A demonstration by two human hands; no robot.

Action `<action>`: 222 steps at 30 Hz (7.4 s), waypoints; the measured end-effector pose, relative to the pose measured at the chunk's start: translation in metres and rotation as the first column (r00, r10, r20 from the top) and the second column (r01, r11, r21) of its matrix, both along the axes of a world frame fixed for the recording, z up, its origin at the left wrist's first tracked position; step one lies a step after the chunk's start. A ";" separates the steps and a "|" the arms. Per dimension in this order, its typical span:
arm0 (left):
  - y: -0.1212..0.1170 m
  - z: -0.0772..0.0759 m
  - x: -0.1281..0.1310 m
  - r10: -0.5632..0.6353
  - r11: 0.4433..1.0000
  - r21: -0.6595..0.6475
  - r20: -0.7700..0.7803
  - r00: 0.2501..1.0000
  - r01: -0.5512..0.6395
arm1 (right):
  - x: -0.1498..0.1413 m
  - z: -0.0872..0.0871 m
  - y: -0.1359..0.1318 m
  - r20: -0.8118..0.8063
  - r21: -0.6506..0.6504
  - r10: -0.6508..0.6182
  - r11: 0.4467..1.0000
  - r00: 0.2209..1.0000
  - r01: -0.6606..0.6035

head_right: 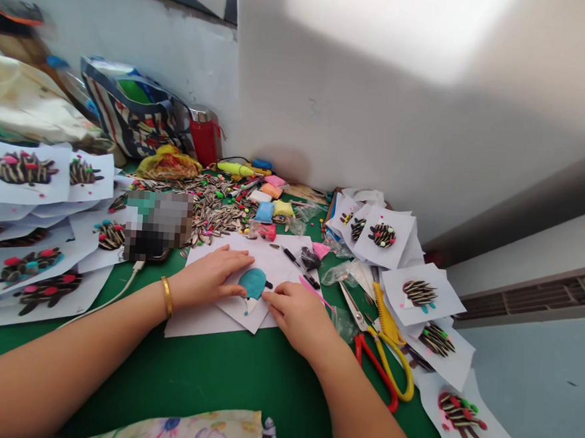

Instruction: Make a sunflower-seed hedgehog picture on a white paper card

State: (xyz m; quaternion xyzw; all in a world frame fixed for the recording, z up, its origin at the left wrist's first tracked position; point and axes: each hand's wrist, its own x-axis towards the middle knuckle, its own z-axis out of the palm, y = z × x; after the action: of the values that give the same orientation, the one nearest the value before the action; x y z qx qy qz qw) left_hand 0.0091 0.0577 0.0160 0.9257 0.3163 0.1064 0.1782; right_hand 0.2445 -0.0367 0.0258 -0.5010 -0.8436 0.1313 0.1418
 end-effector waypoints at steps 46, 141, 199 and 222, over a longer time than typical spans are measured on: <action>-0.003 0.005 0.002 0.002 1.000 0.009 -0.028 1.000 -0.002 | 0.001 0.009 -0.005 0.041 -0.028 0.034 0.999 0.999 -0.033; -0.021 0.010 0.004 -0.237 0.971 -0.002 -0.039 0.971 0.237 | -0.010 0.003 0.007 0.262 0.178 -0.218 0.968 0.940 0.175; -0.021 0.010 0.004 -0.241 0.971 -0.007 -0.064 0.968 0.241 | -0.008 -0.003 0.002 0.208 0.132 -0.177 0.980 0.962 0.152; -0.021 0.009 0.004 -0.241 0.970 -0.007 -0.033 0.970 0.241 | -0.008 0.005 -0.003 0.140 0.111 -0.090 0.991 0.986 0.074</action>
State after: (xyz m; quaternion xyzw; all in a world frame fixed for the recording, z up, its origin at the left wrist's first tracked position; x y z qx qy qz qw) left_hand 0.0130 0.0369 0.0253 0.9586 0.2046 0.0680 0.1859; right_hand 0.2366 -0.0397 0.0304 -0.5353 -0.8360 0.0441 0.1118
